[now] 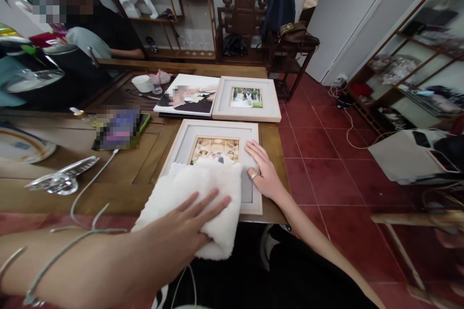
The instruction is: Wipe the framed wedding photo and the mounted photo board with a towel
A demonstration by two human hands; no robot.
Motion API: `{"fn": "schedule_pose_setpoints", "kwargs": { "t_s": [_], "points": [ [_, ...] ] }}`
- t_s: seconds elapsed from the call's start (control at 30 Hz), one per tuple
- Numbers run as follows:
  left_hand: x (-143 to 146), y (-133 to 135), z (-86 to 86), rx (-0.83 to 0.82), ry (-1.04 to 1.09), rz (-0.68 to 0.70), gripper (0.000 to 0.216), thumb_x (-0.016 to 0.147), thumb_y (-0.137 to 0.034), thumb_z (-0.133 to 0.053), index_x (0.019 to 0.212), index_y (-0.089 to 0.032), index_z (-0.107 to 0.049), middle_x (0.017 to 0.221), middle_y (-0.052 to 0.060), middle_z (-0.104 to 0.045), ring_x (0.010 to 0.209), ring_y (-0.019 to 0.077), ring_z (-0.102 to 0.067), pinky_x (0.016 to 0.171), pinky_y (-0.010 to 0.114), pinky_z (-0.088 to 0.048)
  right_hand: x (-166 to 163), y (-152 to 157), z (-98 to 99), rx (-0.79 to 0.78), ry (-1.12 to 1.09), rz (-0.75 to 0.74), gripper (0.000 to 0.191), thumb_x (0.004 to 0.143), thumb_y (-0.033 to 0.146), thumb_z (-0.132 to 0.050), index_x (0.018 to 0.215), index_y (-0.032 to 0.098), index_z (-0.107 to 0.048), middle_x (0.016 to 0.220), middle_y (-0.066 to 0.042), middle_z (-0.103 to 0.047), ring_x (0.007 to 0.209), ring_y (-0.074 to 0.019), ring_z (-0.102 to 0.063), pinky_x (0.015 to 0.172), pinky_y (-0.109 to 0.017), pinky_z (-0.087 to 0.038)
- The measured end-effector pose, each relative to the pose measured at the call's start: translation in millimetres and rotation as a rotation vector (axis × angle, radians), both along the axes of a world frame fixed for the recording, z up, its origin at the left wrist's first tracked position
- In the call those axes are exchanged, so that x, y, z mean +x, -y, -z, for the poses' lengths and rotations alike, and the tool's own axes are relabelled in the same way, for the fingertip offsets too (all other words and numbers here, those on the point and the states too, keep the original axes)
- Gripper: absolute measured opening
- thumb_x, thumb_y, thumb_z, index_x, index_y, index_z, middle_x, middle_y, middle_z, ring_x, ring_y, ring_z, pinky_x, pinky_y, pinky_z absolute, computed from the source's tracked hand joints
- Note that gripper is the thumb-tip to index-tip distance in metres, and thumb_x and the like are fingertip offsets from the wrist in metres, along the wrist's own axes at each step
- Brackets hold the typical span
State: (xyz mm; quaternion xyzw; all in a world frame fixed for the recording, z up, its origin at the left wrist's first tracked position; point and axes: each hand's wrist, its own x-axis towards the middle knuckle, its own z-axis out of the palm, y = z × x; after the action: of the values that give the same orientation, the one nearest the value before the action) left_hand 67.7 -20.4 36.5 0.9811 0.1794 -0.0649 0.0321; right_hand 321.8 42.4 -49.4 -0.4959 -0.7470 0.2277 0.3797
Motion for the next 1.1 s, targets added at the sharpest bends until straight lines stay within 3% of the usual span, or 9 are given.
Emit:
{"fn": "schedule_pose_setpoints", "kwargs": {
  "t_s": [0.13, 0.37, 0.53, 0.63, 0.73, 0.93, 1.0, 1.1],
  "points": [
    [7.4, -10.5, 8.6, -0.014, 0.031, -0.086, 0.035, 0.081, -0.031, -0.065, 0.115, -0.023, -0.068, 0.156, 0.015, -0.026, 0.141, 0.041, -0.026, 0.105, 0.06, -0.037, 0.1, -0.1, -1.0, -0.015, -0.001, 0.0, 0.055, 0.084, 0.018, -0.051, 0.138, 0.028, -0.048, 0.15, -0.005, -0.044, 0.144, -0.0267, -0.029, 0.117, -0.057, -0.024],
    [25.3, -88.7, 32.1, 0.036, 0.077, -0.311, 0.035, 0.086, -0.023, -0.059, 0.12, -0.021, -0.065, 0.158, 0.014, -0.018, 0.144, 0.0385, -0.015, 0.113, 0.061, -0.023, 1.4, -1.0, 0.6, -0.001, 0.002, -0.005, 0.057, 0.083, 0.016, -0.051, 0.138, 0.028, -0.048, 0.149, -0.006, -0.044, 0.144, -0.026, -0.029, 0.117, -0.056, -0.024],
    [29.7, -116.6, 36.9, 0.109, 0.127, -0.273, 0.035, 0.089, -0.018, -0.051, 0.122, -0.015, -0.063, 0.158, 0.016, -0.018, 0.145, 0.0395, -0.01, 0.113, 0.063, -0.018, 1.3, -0.9, 2.1, 0.006, -0.002, -0.001, 0.057, 0.083, 0.015, -0.05, 0.138, 0.026, -0.048, 0.149, -0.007, -0.044, 0.144, -0.0256, -0.029, 0.117, -0.055, -0.025],
    [30.6, -104.2, 26.6, 0.038, 0.039, -0.202, 0.036, 0.089, -0.018, -0.053, 0.124, -0.017, -0.062, 0.157, 0.015, -0.023, 0.144, 0.0403, -0.016, 0.11, 0.064, -0.024, 1.3, -0.9, 2.2, 0.007, -0.001, 0.001, 0.058, 0.082, 0.016, -0.05, 0.139, 0.026, -0.047, 0.149, -0.007, -0.044, 0.144, -0.026, -0.029, 0.117, -0.056, -0.024],
    [25.6, -68.8, 12.7, -0.02, -0.058, -0.112, 0.038, 0.086, -0.021, -0.058, 0.124, -0.02, -0.063, 0.156, 0.016, -0.026, 0.142, 0.042, -0.022, 0.106, 0.063, -0.033, 1.5, -0.9, 1.7, 0.009, -0.003, -0.003, 0.058, 0.083, 0.018, -0.052, 0.14, 0.025, -0.046, 0.149, -0.007, -0.044, 0.144, -0.0263, -0.029, 0.117, -0.056, -0.024],
    [2.9, 4.5, 11.4, 0.108, -0.03, -0.057, 0.033, 0.079, -0.031, -0.064, 0.109, -0.021, -0.072, 0.152, 0.015, -0.034, 0.135, 0.0441, -0.037, 0.098, 0.058, -0.045, 0.9, -0.4, 1.6, -0.005, 0.006, 0.003, 0.059, 0.082, 0.014, -0.049, 0.14, 0.025, -0.046, 0.15, -0.007, -0.042, 0.144, -0.0253, -0.028, 0.118, -0.054, -0.024],
    [-1.5, 7.7, 16.1, 0.136, -0.036, -0.091, 0.032, 0.08, -0.031, -0.064, 0.109, -0.023, -0.072, 0.152, 0.013, -0.033, 0.134, 0.0432, -0.039, 0.096, 0.058, -0.047, 0.5, -0.3, 1.9, -0.008, 0.009, 0.005, 0.06, 0.081, 0.013, -0.049, 0.14, 0.024, -0.046, 0.15, -0.007, -0.042, 0.145, -0.0252, -0.028, 0.118, -0.054, -0.024],
    [-2.6, -10.8, 19.9, 0.137, -0.109, -0.195, 0.032, 0.081, -0.028, -0.063, 0.112, -0.024, -0.071, 0.155, 0.01, -0.028, 0.136, 0.0428, -0.036, 0.097, 0.06, -0.045, 0.2, 0.0, 2.0, -0.007, 0.01, 0.002, 0.059, 0.081, 0.012, -0.048, 0.14, 0.023, -0.046, 0.15, -0.008, -0.042, 0.145, -0.0247, -0.027, 0.118, -0.054, -0.024]
  ]
}}
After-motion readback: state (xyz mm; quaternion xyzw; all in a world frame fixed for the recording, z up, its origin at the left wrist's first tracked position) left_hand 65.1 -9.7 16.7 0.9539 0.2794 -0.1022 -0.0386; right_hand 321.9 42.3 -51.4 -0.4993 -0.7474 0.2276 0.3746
